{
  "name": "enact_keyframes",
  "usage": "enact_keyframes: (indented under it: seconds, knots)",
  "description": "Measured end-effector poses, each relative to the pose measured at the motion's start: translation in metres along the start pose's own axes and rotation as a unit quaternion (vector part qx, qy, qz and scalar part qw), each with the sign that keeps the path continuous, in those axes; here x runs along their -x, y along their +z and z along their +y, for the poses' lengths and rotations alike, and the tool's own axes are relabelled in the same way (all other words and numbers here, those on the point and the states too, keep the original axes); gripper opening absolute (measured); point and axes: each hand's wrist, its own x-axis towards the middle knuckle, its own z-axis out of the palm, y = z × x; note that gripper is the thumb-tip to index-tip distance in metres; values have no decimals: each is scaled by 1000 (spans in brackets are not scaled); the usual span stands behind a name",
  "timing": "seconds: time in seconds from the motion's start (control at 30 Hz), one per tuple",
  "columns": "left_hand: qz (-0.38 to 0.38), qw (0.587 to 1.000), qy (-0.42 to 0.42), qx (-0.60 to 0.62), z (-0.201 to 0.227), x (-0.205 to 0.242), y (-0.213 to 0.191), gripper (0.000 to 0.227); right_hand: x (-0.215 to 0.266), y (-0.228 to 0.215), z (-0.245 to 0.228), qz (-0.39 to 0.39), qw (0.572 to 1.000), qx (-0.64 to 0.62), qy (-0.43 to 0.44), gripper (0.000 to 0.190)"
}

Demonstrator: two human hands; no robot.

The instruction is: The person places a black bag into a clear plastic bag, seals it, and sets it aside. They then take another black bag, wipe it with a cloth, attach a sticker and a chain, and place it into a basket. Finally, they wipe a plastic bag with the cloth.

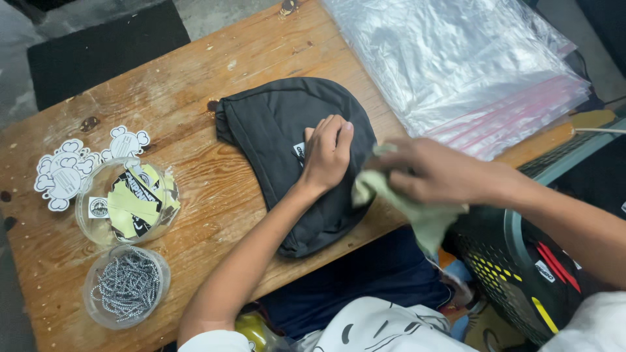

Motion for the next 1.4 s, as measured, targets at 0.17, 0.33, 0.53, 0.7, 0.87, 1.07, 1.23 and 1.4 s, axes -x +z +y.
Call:
enact_keyframes:
  seconds: [0.17,0.33,0.53,0.7,0.87,1.07,1.23,1.4]
  knots:
    - [12,1000,9,-14,2,2,1,34,-19,66,60,99,972,175,121,36]
    - [-9,999,6,-50,1,2,4,36,30,77,9,-90,987,121,62,33]
    - [-43,989,-7,-142,4,4,-2,37,35,15,-17,-145,988,34,-30,48]
    - [-9,988,149,-24,38,29,-76,16,-4,6,24,56,974,215,44,45]
    - [64,979,104,-161,-15,60,-121,20,-65,16,18,36,956,282,67,43]
    - [69,940,76,-327,-36,75,-117,33,-157,41,61,74,964,253,-20,56]
    - [69,929,62,-358,-45,76,-115,36,-100,122,-3,34,961,236,-138,38]
    - [44,945,43,-321,-42,76,-118,33,-41,107,-29,-221,966,-32,-127,31]
